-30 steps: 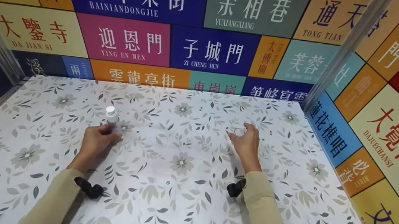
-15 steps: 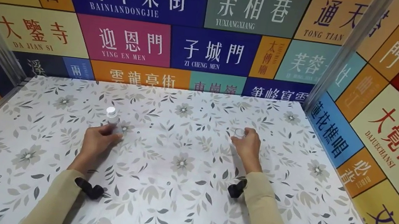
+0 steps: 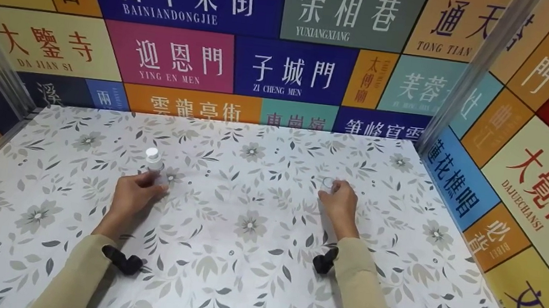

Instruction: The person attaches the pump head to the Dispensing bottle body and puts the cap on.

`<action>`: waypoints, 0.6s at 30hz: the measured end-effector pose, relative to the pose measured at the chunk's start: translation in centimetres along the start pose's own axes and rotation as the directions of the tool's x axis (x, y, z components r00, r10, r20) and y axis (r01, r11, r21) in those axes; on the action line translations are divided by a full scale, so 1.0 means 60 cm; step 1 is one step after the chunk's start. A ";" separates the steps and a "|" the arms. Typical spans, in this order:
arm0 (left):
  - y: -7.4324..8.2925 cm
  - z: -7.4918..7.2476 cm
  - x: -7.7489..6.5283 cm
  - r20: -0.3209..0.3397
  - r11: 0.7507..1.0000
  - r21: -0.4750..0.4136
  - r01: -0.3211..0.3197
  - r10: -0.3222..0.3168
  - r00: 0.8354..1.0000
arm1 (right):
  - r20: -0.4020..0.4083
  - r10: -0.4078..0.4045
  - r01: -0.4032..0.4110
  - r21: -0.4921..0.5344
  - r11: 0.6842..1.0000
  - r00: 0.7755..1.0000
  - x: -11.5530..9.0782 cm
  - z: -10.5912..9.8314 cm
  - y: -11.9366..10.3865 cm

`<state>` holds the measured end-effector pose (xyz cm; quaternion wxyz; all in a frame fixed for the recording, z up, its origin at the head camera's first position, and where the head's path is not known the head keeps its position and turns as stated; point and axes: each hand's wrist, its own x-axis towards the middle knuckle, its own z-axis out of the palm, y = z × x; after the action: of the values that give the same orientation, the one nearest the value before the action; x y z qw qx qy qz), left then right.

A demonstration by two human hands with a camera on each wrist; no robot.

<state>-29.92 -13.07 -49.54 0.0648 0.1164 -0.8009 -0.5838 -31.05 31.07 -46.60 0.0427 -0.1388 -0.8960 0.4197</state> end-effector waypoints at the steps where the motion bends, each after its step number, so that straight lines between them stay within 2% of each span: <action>1: 0.000 0.000 0.000 -0.002 1.000 -0.003 -0.001 0.001 1.000 | -0.005 -0.005 0.005 -0.005 1.000 1.000 0.000 0.001 0.000; 12: 0.000 -0.005 -0.001 -0.005 0.999 0.017 -0.043 0.043 0.999 | -0.042 -0.008 0.007 -0.019 1.000 0.999 0.002 0.006 0.000; 18: 0.000 -0.006 -0.002 0.009 0.999 0.009 -0.034 0.034 0.999 | -0.063 0.005 -0.005 -0.006 1.000 0.998 0.000 0.007 0.003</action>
<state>-29.72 -13.34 -49.41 0.0708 0.1005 -0.8057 -0.5794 -31.10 30.88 -47.02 0.0693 -0.1544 -0.8952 0.4123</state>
